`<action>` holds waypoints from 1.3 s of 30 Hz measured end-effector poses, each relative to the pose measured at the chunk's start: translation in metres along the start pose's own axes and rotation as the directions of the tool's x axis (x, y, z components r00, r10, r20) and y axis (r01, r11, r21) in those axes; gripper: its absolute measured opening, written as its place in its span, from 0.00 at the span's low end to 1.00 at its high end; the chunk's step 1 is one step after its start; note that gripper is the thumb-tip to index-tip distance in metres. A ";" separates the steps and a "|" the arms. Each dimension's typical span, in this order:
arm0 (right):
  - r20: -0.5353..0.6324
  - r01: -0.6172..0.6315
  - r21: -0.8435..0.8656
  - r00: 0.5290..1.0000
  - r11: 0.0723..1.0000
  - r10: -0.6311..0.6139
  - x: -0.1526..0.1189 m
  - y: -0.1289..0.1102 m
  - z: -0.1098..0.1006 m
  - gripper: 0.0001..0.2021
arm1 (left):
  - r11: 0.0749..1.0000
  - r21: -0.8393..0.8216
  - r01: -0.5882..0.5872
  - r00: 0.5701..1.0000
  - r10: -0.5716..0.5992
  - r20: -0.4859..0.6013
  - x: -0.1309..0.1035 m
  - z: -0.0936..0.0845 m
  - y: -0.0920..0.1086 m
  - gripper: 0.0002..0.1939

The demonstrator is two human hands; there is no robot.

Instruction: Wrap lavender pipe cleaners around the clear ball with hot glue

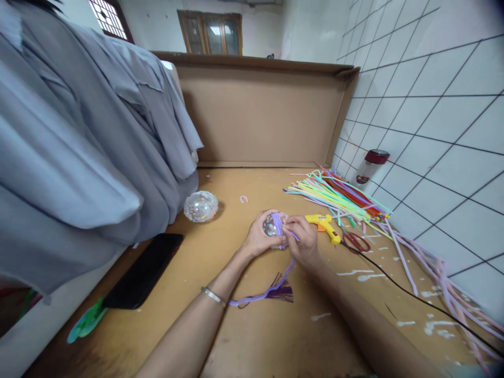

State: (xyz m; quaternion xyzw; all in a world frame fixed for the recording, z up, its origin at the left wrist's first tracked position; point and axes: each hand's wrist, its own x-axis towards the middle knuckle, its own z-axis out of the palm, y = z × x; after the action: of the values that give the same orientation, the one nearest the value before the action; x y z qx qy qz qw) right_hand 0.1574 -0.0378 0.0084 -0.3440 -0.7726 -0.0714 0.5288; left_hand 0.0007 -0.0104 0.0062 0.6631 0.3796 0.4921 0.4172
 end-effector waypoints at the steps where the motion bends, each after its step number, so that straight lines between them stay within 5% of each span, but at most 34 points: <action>1: -0.002 0.003 0.001 1.000 1.000 -0.003 0.000 0.000 0.000 0.07 | 1.000 -0.006 0.009 1.000 -0.009 0.001 0.000 0.000 0.001 0.37; 9: 0.000 -0.033 0.021 0.999 0.999 0.033 0.001 0.000 -0.001 0.07 | 1.000 -0.021 0.021 1.000 -0.020 0.023 0.001 0.001 0.000 0.37; 24: 0.021 -0.042 0.021 0.999 0.999 0.042 0.001 -0.001 -0.001 0.07 | 0.932 0.281 -0.228 0.972 0.235 0.010 -0.001 -0.002 -0.001 0.36; 39: 0.007 -0.040 0.029 0.999 0.999 0.040 0.001 0.001 0.000 0.07 | 0.974 0.158 -0.163 0.984 0.171 -0.039 -0.005 0.003 0.004 0.32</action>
State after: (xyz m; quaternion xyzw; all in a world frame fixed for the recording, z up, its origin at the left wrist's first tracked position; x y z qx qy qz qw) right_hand 0.1581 -0.0373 0.0091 -0.3518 -0.7682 -0.0485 0.5327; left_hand 0.0024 -0.0170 0.0078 0.7097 0.3702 0.5119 0.3118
